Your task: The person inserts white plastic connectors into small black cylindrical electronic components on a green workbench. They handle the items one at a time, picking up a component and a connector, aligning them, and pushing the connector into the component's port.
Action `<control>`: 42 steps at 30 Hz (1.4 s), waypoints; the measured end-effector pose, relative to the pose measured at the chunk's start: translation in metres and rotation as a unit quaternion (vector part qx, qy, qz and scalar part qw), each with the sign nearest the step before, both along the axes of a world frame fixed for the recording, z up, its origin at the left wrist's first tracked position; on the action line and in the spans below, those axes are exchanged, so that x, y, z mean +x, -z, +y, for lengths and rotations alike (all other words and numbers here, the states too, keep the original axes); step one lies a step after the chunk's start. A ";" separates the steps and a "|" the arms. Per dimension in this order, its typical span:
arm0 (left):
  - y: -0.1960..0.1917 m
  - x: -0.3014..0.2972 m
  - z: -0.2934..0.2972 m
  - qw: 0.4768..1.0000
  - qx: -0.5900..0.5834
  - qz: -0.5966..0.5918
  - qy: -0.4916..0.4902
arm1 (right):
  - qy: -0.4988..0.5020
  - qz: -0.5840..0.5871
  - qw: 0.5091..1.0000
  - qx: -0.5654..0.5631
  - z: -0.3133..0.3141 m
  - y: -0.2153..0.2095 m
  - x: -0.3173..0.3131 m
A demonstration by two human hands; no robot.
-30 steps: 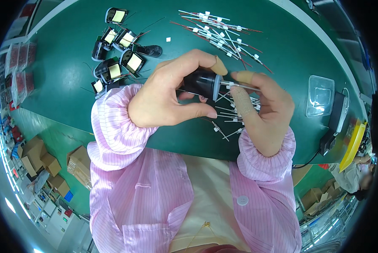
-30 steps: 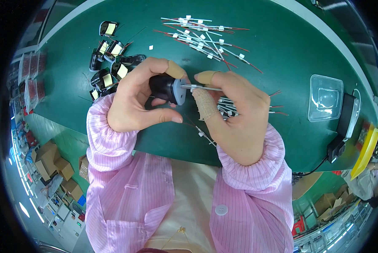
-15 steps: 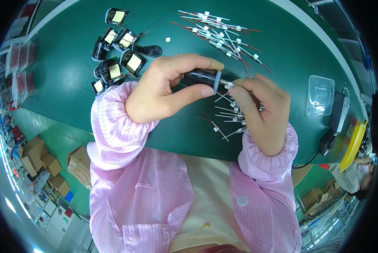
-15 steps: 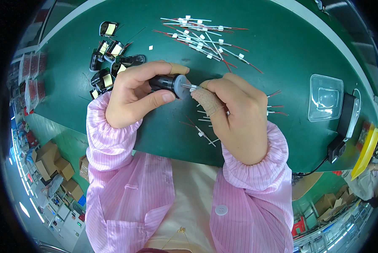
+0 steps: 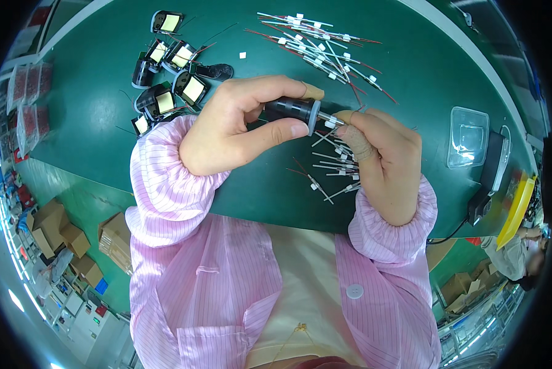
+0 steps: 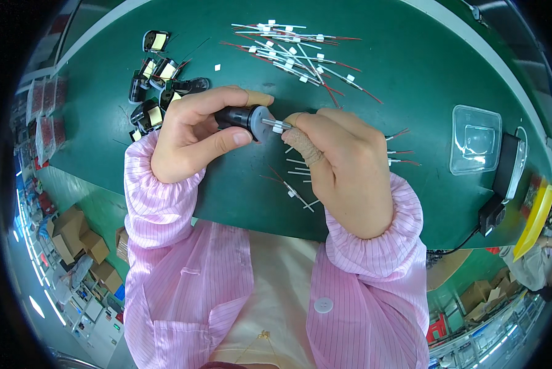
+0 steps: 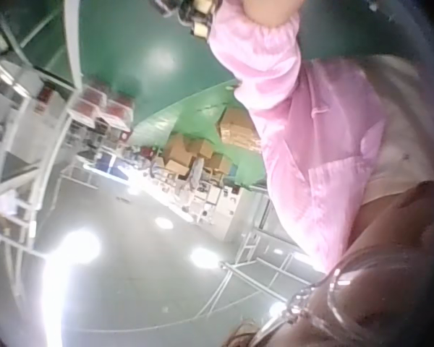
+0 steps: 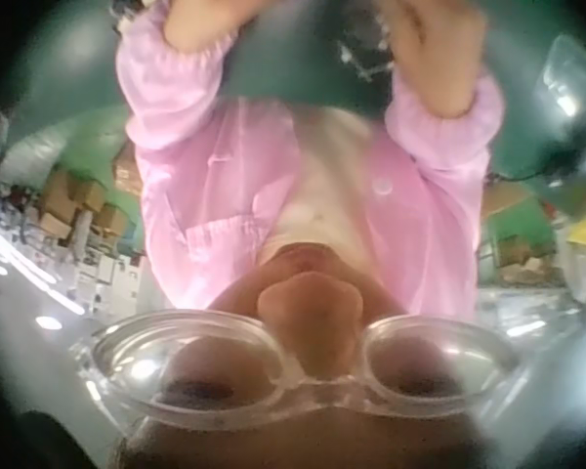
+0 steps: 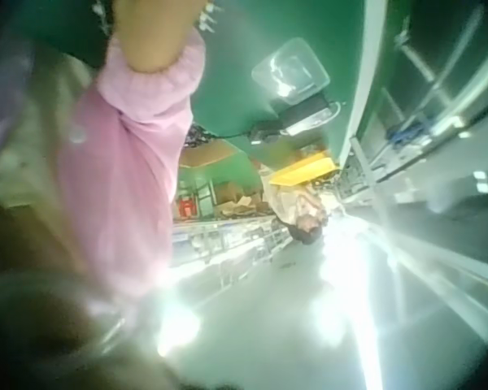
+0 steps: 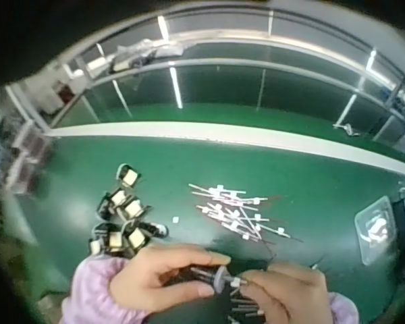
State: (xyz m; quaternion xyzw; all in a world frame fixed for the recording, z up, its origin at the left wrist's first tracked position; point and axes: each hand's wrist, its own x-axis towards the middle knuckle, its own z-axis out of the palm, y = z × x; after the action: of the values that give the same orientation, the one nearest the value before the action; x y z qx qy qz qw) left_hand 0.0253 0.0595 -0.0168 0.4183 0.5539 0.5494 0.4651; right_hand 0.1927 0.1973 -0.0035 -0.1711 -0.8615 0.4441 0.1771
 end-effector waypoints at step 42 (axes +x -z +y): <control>0.008 -0.148 0.047 0.865 0.065 0.263 -0.423 | -0.069 -0.104 0.986 0.113 -0.004 0.008 0.002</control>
State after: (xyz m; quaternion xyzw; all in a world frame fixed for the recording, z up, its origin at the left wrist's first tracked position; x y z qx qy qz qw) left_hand -0.1225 0.1065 -0.0247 0.3020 0.7423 0.5981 -0.0032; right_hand 0.1951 0.1934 -0.0111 -0.1348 -0.9297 0.3346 0.0737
